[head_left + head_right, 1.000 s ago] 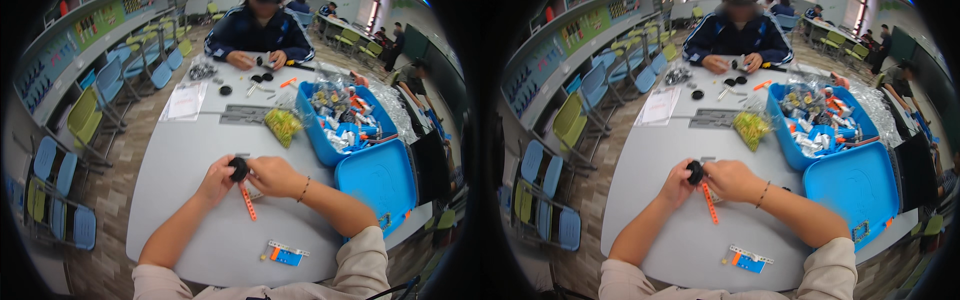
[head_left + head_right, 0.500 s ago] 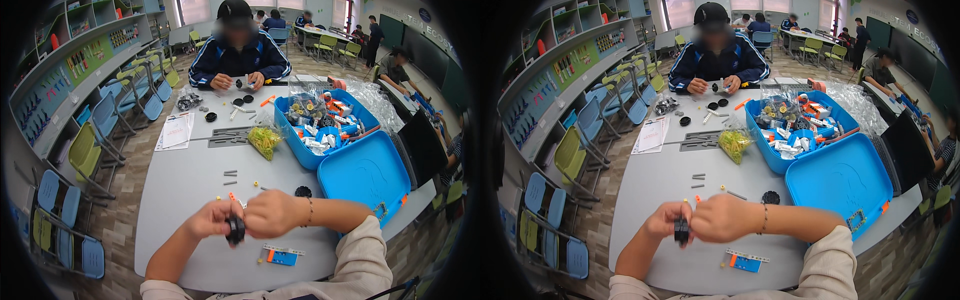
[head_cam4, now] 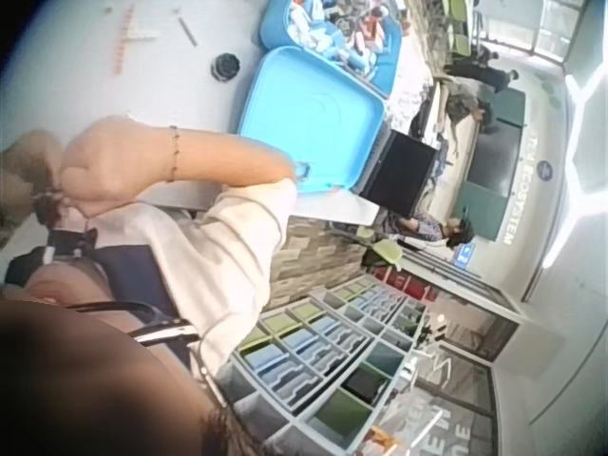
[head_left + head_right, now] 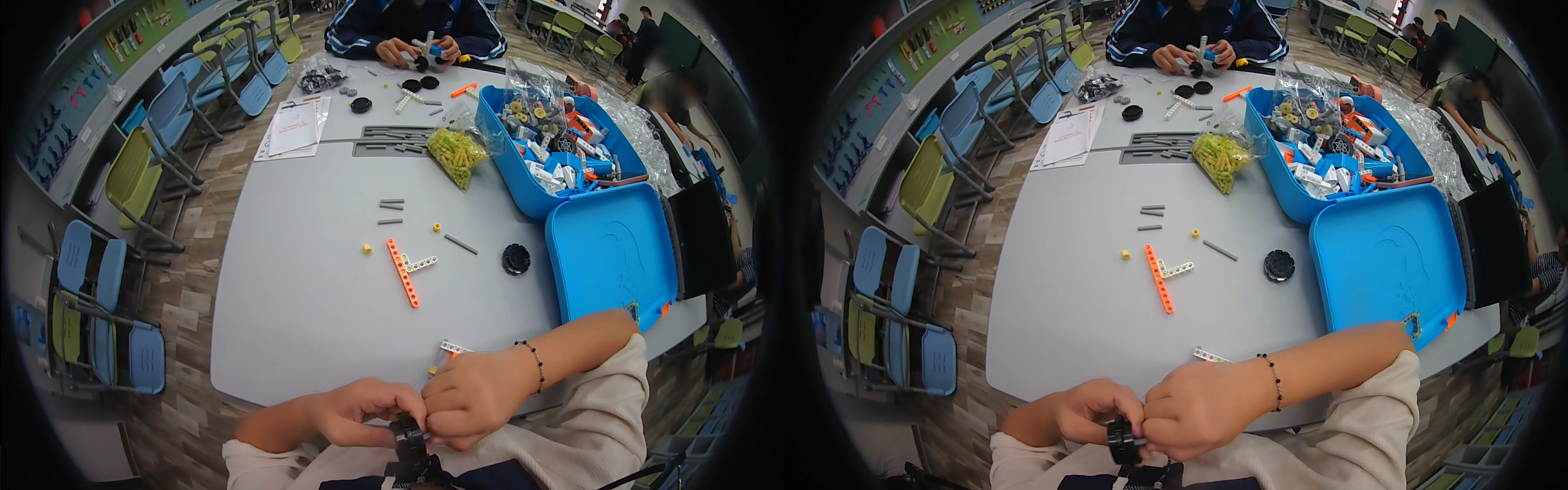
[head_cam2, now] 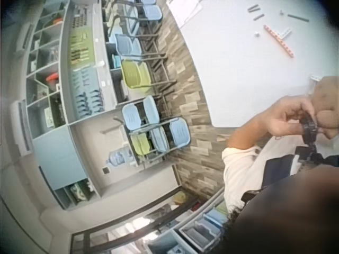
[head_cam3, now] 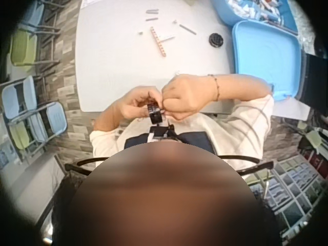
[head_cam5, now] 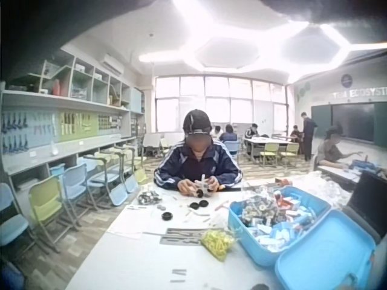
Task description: The person assembles a small mechanical model using plastic building blocks, rods, and a wheel. They connect beams and axles, attach a wheel, and repeatedly adjust and reattach components on a table in a classroom setting.
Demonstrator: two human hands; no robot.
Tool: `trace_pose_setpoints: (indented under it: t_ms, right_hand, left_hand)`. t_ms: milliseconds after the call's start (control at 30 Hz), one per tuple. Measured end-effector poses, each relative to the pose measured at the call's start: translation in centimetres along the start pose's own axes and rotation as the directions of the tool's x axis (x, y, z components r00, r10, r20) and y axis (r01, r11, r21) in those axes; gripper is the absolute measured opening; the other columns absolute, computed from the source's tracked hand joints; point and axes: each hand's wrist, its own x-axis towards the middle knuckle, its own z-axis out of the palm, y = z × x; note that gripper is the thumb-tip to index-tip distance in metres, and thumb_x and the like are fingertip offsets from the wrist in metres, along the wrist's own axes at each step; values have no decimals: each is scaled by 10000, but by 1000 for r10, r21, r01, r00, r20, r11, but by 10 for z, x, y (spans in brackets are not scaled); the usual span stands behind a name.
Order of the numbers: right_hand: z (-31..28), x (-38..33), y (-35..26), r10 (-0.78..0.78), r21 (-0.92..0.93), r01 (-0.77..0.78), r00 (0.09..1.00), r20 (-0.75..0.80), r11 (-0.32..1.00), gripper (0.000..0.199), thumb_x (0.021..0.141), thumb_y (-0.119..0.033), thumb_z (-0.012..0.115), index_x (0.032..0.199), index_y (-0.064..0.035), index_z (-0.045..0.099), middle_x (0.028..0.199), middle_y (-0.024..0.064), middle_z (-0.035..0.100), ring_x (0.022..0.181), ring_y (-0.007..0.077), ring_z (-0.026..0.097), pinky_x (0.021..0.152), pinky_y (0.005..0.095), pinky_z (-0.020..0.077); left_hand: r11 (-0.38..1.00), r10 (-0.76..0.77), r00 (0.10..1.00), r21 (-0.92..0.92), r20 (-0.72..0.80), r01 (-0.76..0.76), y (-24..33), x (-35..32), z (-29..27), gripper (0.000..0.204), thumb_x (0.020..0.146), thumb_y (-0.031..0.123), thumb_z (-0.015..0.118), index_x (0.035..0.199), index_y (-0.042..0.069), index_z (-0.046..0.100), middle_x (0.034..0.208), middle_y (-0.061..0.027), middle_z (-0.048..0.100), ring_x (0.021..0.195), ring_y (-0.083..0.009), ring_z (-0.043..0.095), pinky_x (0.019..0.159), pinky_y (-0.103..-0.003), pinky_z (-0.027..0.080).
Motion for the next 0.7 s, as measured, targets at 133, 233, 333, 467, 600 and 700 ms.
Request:
trace_pose_setpoints:
  t_ms: [133, 233, 333, 467, 600, 700]
  right_hand:
    - [-1, -4, 0, 318, -23, -318, 947, 51, 948, 199, 812, -158, 608, 724, -18, 498, 610, 101, 499, 536, 273, 527, 440, 374, 424]
    - [10, -3, -4, 415, 6, -419, 902, 114, 908, 196, 852, -161, 568, 735, -19, 500, 636, 106, 533, 544, 286, 537, 464, 394, 433]
    - [21, -2, -5, 418, 41, -421, 906, 63, 906, 222, 889, -163, 528, 733, -8, 495, 638, 130, 538, 560, 305, 543, 480, 408, 428]
    - [29, -8, -15, 385, 235, -398, 917, 103, 887, 254, 918, -169, 499, 732, 5, 488, 615, 148, 522, 570, 320, 539, 486, 408, 410]
    - [37, -12, -26, 448, 510, -423, 890, 82, 748, 273, 937, -172, 482, 736, 14, 479, 591, 151, 492, 538, 320, 500, 504, 396, 391]
    - [37, -18, -35, 493, 594, -445, 865, 91, 670, 290, 954, -183, 460, 744, 15, 475, 589, 152, 478, 526, 319, 477, 520, 389, 383]
  left_hand:
    - [844, 235, 957, 525, -168, -115, -8, -8, 5, 553, 851, 152, 681, 1263, 9, 341, 1027, -130, 534, 884, -198, 562, 779, -294, 456]
    - [546, 321, 934, 836, -155, -49, -18, -9, 7, 649, 797, 227, 740, 1229, 8, 307, 954, -161, 521, 764, -238, 574, 671, -305, 470]
    - [397, 431, 888, 918, -162, -25, -26, -12, 9, 649, 767, 249, 768, 1175, 3, 326, 909, -153, 526, 684, -251, 581, 584, -308, 474]
    - [423, 440, 894, 898, -87, -121, -33, -14, 19, 642, 745, 233, 777, 1146, 3, 332, 897, -151, 538, 638, -252, 578, 542, -318, 482]
    - [365, 466, 884, 916, -28, -164, -35, -9, 27, 665, 694, 235, 798, 1134, 29, 344, 855, -146, 553, 639, -248, 578, 626, -354, 527]
    - [267, 501, 864, 942, 45, -204, -38, -3, 28, 646, 692, 250, 792, 1120, 39, 357, 806, -143, 551, 632, -252, 574, 697, -397, 542]
